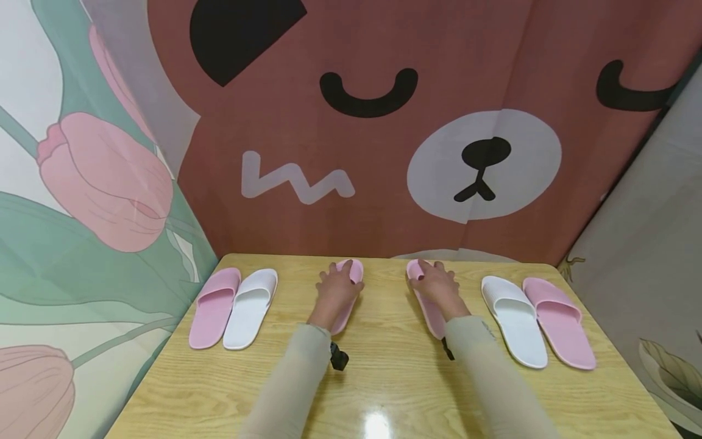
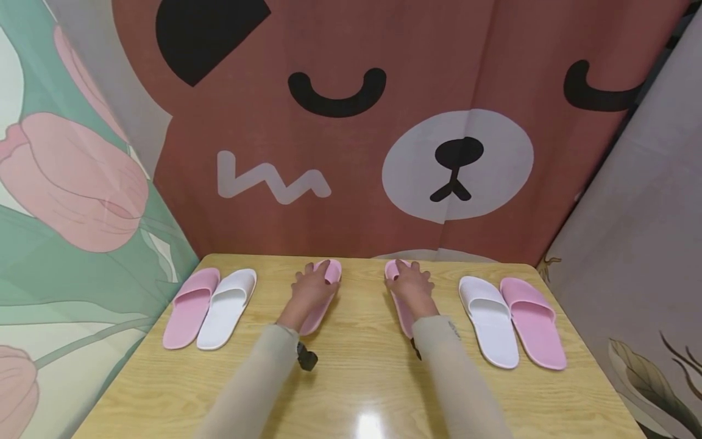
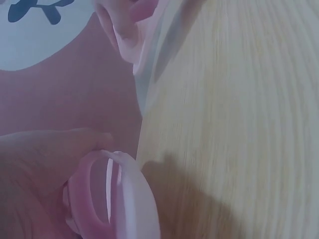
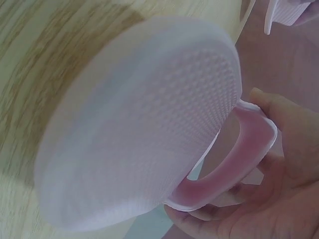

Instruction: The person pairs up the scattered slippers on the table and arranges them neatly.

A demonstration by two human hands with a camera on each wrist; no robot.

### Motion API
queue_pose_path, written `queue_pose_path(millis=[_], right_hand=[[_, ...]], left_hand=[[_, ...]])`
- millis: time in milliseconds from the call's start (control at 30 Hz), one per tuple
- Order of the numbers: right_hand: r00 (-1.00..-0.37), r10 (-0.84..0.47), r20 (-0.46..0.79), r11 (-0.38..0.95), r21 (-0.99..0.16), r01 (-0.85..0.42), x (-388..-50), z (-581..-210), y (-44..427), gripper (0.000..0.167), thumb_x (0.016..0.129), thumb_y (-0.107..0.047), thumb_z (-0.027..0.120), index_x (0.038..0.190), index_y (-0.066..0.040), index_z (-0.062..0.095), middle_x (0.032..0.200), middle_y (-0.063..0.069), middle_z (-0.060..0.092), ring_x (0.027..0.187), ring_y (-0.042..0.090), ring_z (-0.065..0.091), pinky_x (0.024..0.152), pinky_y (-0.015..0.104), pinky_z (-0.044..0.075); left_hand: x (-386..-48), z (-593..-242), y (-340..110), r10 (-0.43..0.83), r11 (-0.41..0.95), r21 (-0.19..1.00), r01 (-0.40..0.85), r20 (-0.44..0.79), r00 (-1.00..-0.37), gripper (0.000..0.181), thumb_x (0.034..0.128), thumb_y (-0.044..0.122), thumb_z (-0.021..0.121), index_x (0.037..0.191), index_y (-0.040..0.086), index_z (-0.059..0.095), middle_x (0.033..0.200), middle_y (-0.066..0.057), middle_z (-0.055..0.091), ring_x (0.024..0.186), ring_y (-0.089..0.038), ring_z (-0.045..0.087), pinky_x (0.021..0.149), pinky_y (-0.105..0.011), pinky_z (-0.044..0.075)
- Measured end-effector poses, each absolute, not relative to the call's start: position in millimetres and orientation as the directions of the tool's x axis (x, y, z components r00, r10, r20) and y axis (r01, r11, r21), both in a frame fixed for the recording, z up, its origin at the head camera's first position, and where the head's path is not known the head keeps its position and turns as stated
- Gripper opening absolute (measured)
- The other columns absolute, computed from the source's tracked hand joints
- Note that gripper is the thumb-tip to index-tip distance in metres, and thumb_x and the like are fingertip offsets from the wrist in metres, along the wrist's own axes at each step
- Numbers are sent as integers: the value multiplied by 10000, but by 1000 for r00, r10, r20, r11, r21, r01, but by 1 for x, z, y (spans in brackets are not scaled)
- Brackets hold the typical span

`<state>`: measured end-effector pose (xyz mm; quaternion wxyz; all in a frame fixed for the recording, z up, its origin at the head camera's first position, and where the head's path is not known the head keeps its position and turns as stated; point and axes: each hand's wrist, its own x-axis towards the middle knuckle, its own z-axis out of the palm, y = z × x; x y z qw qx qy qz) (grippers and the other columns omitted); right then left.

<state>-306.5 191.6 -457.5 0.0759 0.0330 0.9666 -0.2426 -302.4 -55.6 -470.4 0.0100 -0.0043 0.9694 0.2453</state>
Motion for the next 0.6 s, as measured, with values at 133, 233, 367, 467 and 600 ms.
queue_pose_path(millis=[133, 233, 367, 467, 600], right_hand=[[-985, 27, -169, 880, -464, 104, -309, -457, 188, 758, 970, -438, 585, 1611, -172, 280, 1595, 313, 213, 1370, 647, 235, 1036, 763, 286], [-985, 27, -170, 882, -460, 104, -310, -458, 186, 757, 970, -436, 580, 1611, -172, 278, 1587, 321, 220, 1362, 649, 245, 1032, 764, 291], [-986, 29, -167, 883, -458, 104, -312, -461, 182, 760, 964, -441, 579, 1610, -173, 282, 1581, 320, 231, 1358, 645, 256, 1031, 755, 301], [-985, 26, -168, 883, -458, 102, -313, -461, 181, 765, 963, -448, 569, 1612, -170, 275, 1581, 318, 233, 1351, 643, 267, 1025, 745, 315], [-984, 35, -173, 874, -472, 114, -313, -459, 180, 765, 964, -439, 563, 1614, -163, 267, 1588, 321, 216, 1350, 637, 270, 1029, 745, 312]], left_hand=[[-303, -470, -51, -7, 880, 475, -17, -23, -1000, 720, 946, 475, 666, 1567, 231, 394, 1555, -237, 345, 1336, -514, 370, 1043, -659, 351], [-303, -470, -49, -9, 879, 476, -17, -19, -1000, 715, 947, 470, 667, 1564, 231, 398, 1542, -231, 362, 1318, -506, 382, 1031, -648, 360], [-304, -470, -46, -20, 878, 479, -23, -10, -1000, 712, 940, 469, 676, 1557, 230, 412, 1515, -223, 394, 1294, -493, 403, 1007, -635, 374], [-305, -472, -44, -31, 877, 479, -32, -10, -999, 710, 938, 474, 678, 1554, 234, 417, 1503, -219, 406, 1284, -489, 410, 1002, -633, 377], [-308, -475, -38, -30, 874, 484, -30, -8, -1000, 714, 934, 484, 676, 1551, 235, 418, 1485, -220, 417, 1266, -483, 417, 988, -629, 388]])
